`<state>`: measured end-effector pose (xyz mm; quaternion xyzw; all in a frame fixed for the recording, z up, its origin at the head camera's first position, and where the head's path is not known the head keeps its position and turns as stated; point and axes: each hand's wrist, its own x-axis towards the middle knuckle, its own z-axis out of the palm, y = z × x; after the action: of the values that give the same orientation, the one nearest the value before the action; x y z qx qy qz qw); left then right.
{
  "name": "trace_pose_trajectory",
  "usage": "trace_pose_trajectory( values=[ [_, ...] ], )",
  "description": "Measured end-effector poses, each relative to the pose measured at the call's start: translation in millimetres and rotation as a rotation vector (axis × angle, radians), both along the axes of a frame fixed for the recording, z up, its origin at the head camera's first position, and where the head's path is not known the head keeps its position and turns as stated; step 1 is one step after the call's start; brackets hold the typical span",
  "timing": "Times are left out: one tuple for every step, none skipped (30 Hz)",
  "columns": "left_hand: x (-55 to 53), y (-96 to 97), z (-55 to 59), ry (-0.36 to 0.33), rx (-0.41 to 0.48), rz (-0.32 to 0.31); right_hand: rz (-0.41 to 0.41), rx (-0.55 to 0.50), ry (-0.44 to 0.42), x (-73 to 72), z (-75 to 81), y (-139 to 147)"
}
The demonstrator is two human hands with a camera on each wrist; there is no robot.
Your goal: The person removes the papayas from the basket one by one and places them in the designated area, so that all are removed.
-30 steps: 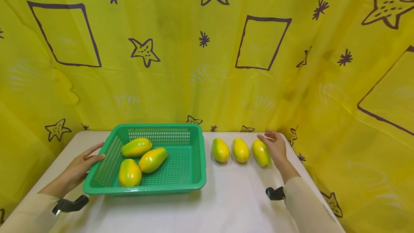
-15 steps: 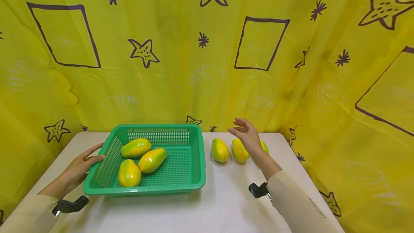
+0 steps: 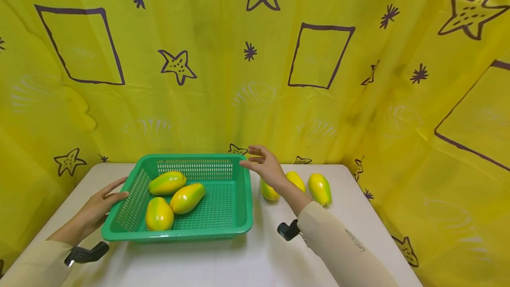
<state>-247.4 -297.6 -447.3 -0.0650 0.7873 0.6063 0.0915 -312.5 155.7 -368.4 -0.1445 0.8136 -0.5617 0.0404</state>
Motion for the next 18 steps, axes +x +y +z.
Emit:
trace_pose_trajectory(
  values=[
    [-0.1, 0.0, -0.2, -0.001, 0.001, 0.000, 0.010, -0.008, -0.008, 0.2, -0.9, -6.0],
    [-0.1, 0.1, -0.3, -0.002, 0.002, 0.000, 0.020, -0.009, -0.014, 0.9, -1.7, -12.2],
    [-0.1, 0.2, -0.3, -0.003, 0.005, 0.001, 0.028, -0.005, -0.022, 2.0, -2.5, -18.6],
    [0.1, 0.2, -0.4, -0.005, 0.006, 0.001, 0.036, 0.000, -0.029, 2.8, -3.8, -25.0],
    [0.3, 0.2, -0.5, -0.006, 0.008, 0.002, 0.039, 0.010, -0.034, 3.7, -4.9, -31.6],
    [0.5, 0.2, -0.5, -0.006, 0.010, 0.001, 0.039, 0.024, -0.037, 4.5, -6.3, -38.0],
    [0.7, 0.2, -0.6, -0.006, 0.012, 0.002, 0.040, 0.027, -0.049, 5.6, -7.2, -44.4],
    [0.9, 0.3, -0.7, -0.007, 0.014, 0.004, 0.044, 0.024, -0.058, 6.0, -8.8, -50.5],
    [1.0, 0.3, -0.7, -0.008, 0.014, 0.005, 0.053, 0.018, -0.065, 6.4, -10.4, -56.2],
    [1.1, 0.3, -0.8, -0.009, 0.013, 0.007, 0.057, 0.008, -0.081, 6.8, -11.6, -61.8],
    [1.2, 0.3, -1.0, -0.010, 0.011, 0.008, 0.062, 0.002, -0.097, 7.2, -12.7, -67.0],
    [1.2, 0.3, -1.1, -0.011, 0.007, 0.009, 0.068, -0.009, -0.118, 7.8, -13.8, -71.8],
    [1.1, 0.3, -1.2, -0.013, 0.003, 0.011, 0.078, -0.025, -0.139, 7.9, -15.1, -76.3],
    [1.0, 0.3, -1.3, -0.013, -0.003, 0.011, 0.089, -0.034, -0.153, 8.1, -16.5, -80.5],
    [0.7, 0.3, -1.3, -0.013, -0.008, 0.011, 0.097, -0.041, -0.167, 8.3, -17.8, -84.3],
    [0.4, 0.3, -1.4, -0.012, -0.013, 0.012, 0.099, -0.050, -0.187, 8.5, -18.9, -88.0],
    [0.0, 0.4, -1.3, -0.011, -0.016, 0.011, 0.106, -0.063, -0.205, 8.4, -20.8, -91.2],
    [-0.5, 0.5, -1.1, -0.009, -0.018, 0.011, 0.107, -0.084, -0.230, 8.1, -22.7, -94.2]
  ],
)
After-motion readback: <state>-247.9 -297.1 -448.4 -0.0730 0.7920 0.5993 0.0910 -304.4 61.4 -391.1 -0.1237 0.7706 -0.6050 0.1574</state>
